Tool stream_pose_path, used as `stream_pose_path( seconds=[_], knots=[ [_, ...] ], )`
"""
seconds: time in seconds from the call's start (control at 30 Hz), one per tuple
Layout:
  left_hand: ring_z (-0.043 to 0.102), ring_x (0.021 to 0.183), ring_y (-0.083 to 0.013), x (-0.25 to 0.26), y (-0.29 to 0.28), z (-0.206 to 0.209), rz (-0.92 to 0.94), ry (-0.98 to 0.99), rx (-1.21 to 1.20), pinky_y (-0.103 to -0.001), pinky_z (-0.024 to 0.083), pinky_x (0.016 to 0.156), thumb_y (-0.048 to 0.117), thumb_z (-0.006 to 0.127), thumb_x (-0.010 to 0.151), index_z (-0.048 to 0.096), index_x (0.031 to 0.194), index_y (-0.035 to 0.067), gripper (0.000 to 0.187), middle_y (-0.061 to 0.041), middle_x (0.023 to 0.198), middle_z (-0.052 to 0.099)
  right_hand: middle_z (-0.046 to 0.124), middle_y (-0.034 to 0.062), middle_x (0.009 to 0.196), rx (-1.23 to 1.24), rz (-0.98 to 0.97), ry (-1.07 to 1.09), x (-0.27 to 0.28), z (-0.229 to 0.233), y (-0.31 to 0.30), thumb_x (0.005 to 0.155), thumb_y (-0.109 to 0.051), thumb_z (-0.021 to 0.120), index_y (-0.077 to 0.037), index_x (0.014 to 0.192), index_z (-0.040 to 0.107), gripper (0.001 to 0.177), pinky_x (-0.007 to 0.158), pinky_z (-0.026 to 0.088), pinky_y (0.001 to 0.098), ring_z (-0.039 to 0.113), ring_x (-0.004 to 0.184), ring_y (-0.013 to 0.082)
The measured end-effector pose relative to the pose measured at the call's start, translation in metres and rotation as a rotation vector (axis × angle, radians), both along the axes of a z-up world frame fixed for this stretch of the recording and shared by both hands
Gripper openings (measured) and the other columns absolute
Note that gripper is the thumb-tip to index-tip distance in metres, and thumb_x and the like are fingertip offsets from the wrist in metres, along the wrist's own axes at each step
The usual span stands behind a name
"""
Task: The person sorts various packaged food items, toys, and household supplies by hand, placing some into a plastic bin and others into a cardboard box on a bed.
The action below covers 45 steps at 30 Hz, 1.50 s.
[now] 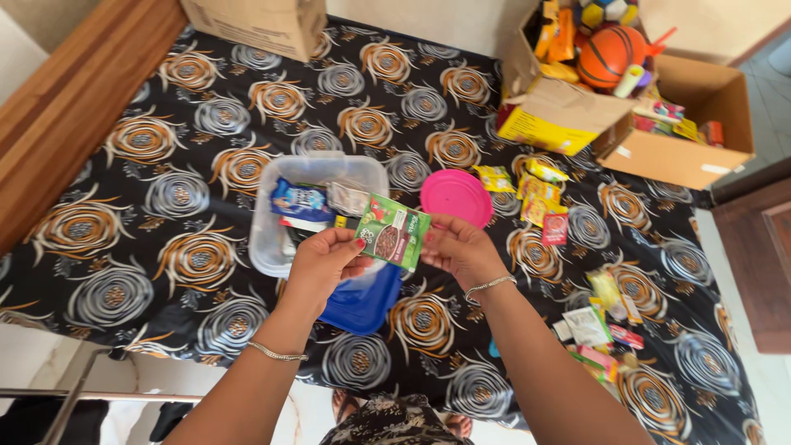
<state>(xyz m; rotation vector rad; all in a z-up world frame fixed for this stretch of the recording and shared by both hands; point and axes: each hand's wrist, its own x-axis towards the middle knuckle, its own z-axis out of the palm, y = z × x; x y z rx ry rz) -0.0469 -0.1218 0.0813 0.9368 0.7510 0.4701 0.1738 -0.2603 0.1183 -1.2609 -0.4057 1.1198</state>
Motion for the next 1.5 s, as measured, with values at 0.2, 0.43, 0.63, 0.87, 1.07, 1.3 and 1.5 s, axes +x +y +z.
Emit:
stream_pose_path(
  seconds=[0.2,0.43,0.63,0.87,1.07,1.3,1.5],
  knots=[
    [0.075,0.079,-0.0157,-0.028,0.029,-0.017,0.083,-0.004,-0.041,-0.027,0.059,0.066,0.014,0.069,0.092,0.067,0.108,0.001,0.021,-0.007,0.090,0.077,0.076,0.0064,0.101,-0.140,0.203,-0.044,-0.028,-0.019,0.045,0.085,-0.005,0.071,-0.002,0.129,0.059,0.045,0.078,0.060,0.0294,0.073,0.084,0.0154],
    [0.067,0.066,-0.0097,-0.047,0.049,-0.032,0.151,0.122,-0.024,-0.024,0.051,0.057,0.019,0.071,0.092,0.074,0.109,0.003,0.024,-0.002,0.083,0.072,0.075,0.0059,0.092,-0.166,0.175,-0.159,-0.039,-0.042,0.077,0.085,-0.005,0.075,0.001,0.123,0.061,0.041,0.069,0.057,0.0260,0.071,0.075,0.0140],
    [0.066,0.065,-0.0085,-0.042,0.066,-0.048,0.162,0.140,0.008,-0.023,0.049,0.056,0.019,0.074,0.090,0.074,0.110,0.001,0.028,-0.001,0.082,0.071,0.075,0.0095,0.094,-0.157,0.167,-0.261,-0.034,-0.070,0.096,0.085,-0.001,0.074,0.004,0.123,0.062,0.040,0.068,0.057,0.0250,0.071,0.076,0.0142],
    [0.064,0.081,-0.0119,-0.026,0.101,-0.070,0.209,0.190,0.178,-0.027,0.049,0.061,0.013,0.067,0.090,0.062,0.123,0.005,0.034,-0.001,0.103,0.074,0.075,0.0091,0.107,-0.107,0.093,-0.507,-0.009,-0.106,0.120,0.087,0.001,0.070,0.004,0.119,0.066,0.033,0.084,0.060,0.0232,0.073,0.095,0.0127],
    [0.067,0.086,-0.0128,0.001,0.071,-0.075,0.081,0.057,0.078,-0.030,0.052,0.072,0.014,0.063,0.091,0.067,0.112,0.005,0.023,-0.004,0.102,0.072,0.074,0.0074,0.103,-0.113,0.104,-0.375,0.002,-0.102,0.057,0.092,-0.004,0.067,0.000,0.115,0.067,0.024,0.073,0.053,0.0249,0.072,0.088,0.0148],
    [0.068,0.086,-0.0129,0.081,-0.018,-0.060,-0.203,0.080,0.094,-0.029,0.051,0.072,0.016,0.063,0.091,0.068,0.112,0.007,0.024,-0.002,0.102,0.074,0.077,0.0053,0.101,-0.223,-0.141,-0.352,0.034,-0.088,-0.080,0.092,-0.006,0.066,-0.002,0.114,0.068,0.023,0.075,0.055,0.0258,0.073,0.086,0.0145],
    [0.070,0.088,-0.0131,0.154,-0.118,-0.064,-0.448,0.081,0.099,-0.030,0.052,0.073,0.017,0.061,0.090,0.069,0.112,0.006,0.025,-0.002,0.102,0.074,0.076,0.0072,0.100,-0.131,-0.370,-0.333,0.079,-0.119,-0.226,0.092,-0.002,0.065,0.002,0.113,0.067,0.022,0.082,0.059,0.0289,0.073,0.088,0.0143]
  ],
)
